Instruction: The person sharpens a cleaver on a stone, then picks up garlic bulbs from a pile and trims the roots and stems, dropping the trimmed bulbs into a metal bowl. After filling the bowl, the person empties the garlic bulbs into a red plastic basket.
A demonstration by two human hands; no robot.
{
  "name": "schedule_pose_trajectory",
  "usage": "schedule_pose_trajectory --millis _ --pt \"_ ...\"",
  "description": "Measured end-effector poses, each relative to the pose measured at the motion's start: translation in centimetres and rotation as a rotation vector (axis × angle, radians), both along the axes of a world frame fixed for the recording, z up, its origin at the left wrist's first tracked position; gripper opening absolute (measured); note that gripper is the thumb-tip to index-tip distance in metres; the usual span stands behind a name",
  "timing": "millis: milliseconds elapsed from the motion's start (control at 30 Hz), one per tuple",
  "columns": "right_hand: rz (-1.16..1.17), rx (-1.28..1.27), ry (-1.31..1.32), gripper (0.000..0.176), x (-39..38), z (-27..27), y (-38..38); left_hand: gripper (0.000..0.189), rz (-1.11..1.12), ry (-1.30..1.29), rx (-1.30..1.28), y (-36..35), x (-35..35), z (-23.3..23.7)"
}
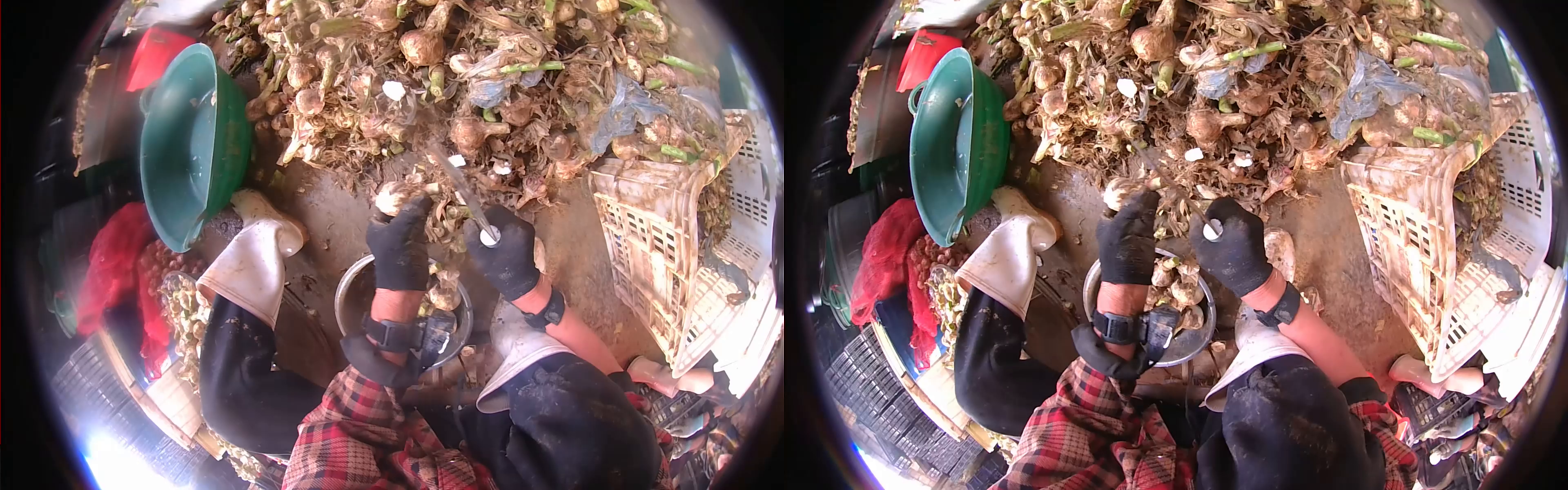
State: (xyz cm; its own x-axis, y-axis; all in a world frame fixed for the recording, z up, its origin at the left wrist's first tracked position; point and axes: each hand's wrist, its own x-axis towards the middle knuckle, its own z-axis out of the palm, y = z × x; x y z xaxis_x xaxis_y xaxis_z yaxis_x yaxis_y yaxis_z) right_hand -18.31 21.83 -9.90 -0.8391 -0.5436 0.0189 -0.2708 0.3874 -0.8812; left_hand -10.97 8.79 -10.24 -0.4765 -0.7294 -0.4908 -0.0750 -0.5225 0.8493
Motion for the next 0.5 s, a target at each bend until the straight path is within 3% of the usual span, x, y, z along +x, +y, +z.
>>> schedule_pose_trajectory --millis 33,67,100,300,367,400,467,500 --pt "-0.002 0.006 0.002 0.014 0.1 -0.1 0.0 0.033 0.032 0.026 0.041 0.8 -0.4 0.3" --pt "-0.023 -0.013 -0.005 0.015 0.2 -0.3 0.0 0.035 -0.088 -0.07 -0.092 1.5 -0.4 0.9" --pt "-0.044 -0.032 -0.01 0.017 0.2 -0.3 0.0 0.034 0.1 0.081 0.233 2.1 -1.0 2.0" --pt "-0.05 -0.016 0.073 0.018 0.1 -0.5 0.6 0.028 0.16 0.095 0.325 4.2 -0.7 2.5" --pt "-0.032 0.007 0.117 0.02 0.0 -1.3 1.1 0.02 -0.136 -0.024 -0.021 4.5 0.0 2.2" --pt "-0.049 0.009 0.101 0.02 0.3 -2.1 1.5 0.02 -0.136 -0.027 -0.019 4.6 0.4 2.3" --pt "-0.061 0.002 0.089 0.02 0.5 -3.4 1.9 0.012 -0.05 0.151 0.269 4.6 0.8 2.7" --pt "-0.013 -0.01 0.087 0.02 0.6 -3.7 2.0 0.012 -0.046 0.152 0.262 4.5 1.1 2.6"
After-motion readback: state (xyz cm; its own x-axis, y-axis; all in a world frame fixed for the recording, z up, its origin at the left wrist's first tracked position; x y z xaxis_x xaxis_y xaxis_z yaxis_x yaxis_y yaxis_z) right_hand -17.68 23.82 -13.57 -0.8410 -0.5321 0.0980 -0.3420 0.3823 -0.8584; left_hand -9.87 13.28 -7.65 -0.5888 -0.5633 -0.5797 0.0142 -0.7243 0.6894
